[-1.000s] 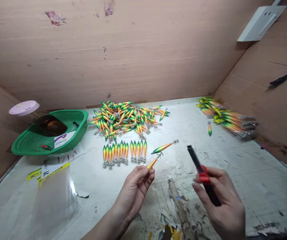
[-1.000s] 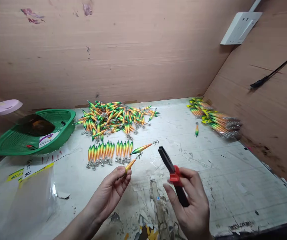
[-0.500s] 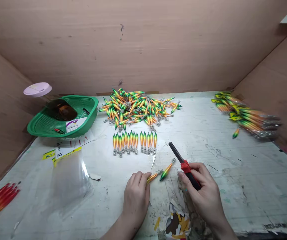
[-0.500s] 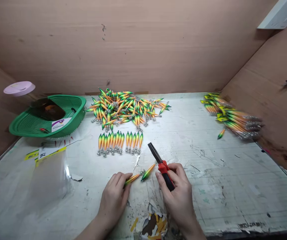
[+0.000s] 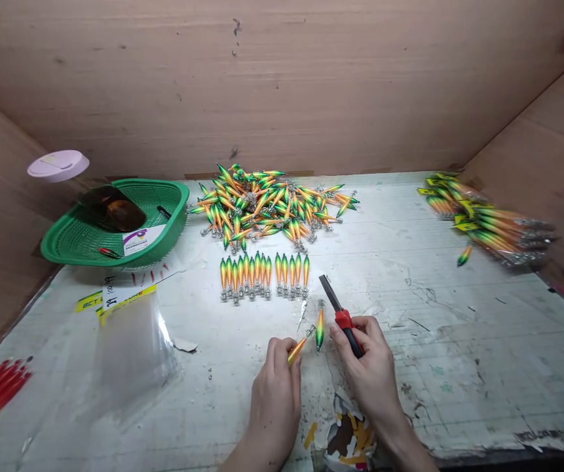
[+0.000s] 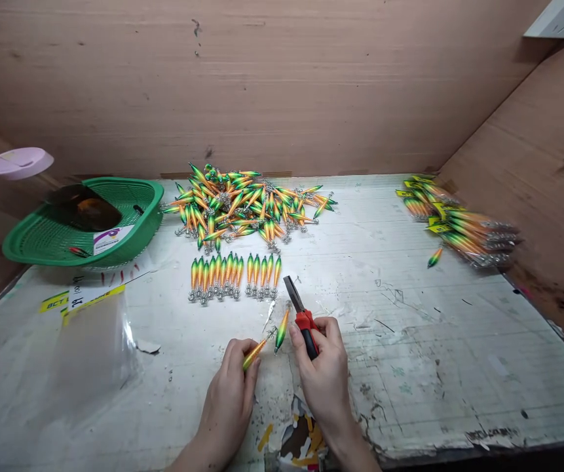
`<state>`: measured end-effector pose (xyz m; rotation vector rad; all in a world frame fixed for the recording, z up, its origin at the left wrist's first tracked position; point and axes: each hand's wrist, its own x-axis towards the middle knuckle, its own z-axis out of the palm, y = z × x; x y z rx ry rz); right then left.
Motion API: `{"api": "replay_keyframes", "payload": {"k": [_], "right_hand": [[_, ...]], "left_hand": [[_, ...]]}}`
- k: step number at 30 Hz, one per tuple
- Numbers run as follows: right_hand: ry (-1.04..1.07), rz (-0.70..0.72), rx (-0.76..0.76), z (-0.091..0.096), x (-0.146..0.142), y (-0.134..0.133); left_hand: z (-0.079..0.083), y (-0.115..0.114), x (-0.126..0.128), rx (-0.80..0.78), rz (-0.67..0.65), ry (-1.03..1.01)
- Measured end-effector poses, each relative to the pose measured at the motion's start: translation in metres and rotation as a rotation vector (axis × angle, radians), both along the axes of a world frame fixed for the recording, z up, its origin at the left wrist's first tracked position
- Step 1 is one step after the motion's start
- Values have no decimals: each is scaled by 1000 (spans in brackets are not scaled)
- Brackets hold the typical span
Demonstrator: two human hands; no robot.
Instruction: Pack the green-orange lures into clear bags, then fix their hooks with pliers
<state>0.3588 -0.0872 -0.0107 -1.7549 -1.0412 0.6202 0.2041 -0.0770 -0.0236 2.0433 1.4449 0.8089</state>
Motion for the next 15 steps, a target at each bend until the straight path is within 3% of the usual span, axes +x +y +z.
{"api": "replay_keyframes", "payload": {"k": [5,10,15], "right_hand": [[209,39,-45,5,-2,-1],[367,80,-54,9,-3,-3],[439,95,-30,15,-3,-6]], "left_hand": [[-5,-7,1,3,-24,-171],[4,-9,1,49,-44,-242],[12,-11,1,-84,-52,-300]]}}
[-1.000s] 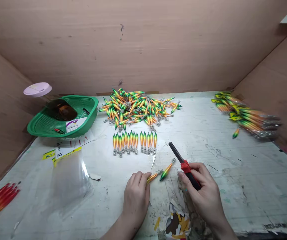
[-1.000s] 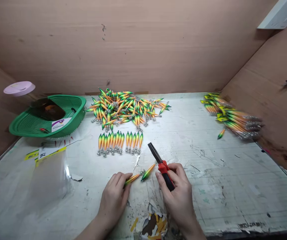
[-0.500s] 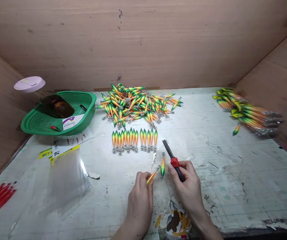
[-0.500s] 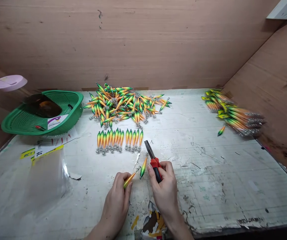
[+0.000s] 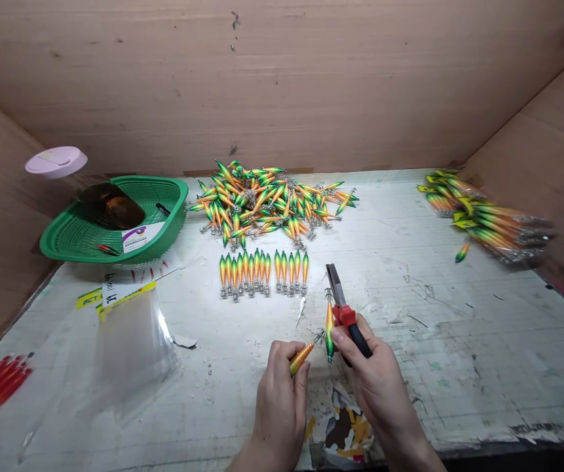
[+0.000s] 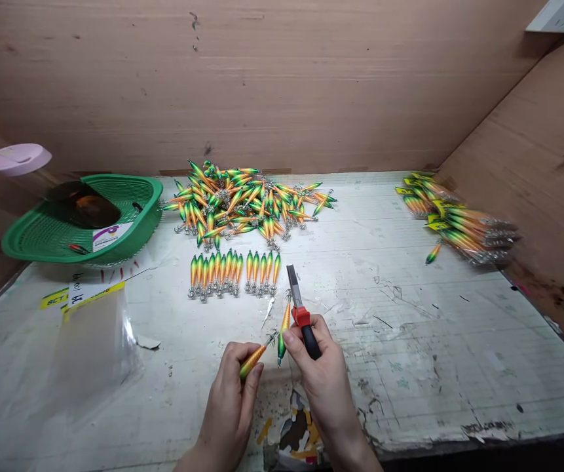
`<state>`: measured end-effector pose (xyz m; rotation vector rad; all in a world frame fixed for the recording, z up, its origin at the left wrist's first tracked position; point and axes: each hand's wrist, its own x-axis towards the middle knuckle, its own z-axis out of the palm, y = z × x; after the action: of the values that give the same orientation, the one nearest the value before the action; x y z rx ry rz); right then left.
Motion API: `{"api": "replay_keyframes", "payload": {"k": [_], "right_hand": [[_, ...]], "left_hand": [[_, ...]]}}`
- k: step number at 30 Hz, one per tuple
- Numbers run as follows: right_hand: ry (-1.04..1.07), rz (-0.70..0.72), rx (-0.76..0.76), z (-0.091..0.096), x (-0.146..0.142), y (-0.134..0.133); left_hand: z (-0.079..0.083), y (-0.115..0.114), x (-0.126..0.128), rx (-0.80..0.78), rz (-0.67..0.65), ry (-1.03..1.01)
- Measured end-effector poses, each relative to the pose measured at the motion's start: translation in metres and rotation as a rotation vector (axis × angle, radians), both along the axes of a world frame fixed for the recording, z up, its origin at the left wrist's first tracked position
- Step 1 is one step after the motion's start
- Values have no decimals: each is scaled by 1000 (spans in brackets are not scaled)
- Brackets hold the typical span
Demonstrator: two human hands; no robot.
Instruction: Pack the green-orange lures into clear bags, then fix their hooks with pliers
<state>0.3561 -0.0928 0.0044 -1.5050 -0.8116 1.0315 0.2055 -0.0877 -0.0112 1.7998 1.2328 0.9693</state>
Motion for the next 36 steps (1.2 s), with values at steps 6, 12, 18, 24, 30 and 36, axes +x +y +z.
{"api": "replay_keyframes", "payload": {"k": [6,12,18,24,30,36], "right_hand": [[36,12,34,4,-2,-4],[-88,11,84,9,-6,-9],[-351,-3,181,21,-17,-9],[-508,-28,259,17,-22,-8],[-551,-47,212,6,-7,-14],[-681,-218,48,-15,41,-24]], "left_hand": [[-4,-7,6,-38,44,-120],[18,-1,7,-499,94,-432],[36,9,14,-883,-4,-901],[32,3,26,-1018,50,-1033],[29,30,-15,-712,107,-755],[20,150,-143,164,-24,271]]}}
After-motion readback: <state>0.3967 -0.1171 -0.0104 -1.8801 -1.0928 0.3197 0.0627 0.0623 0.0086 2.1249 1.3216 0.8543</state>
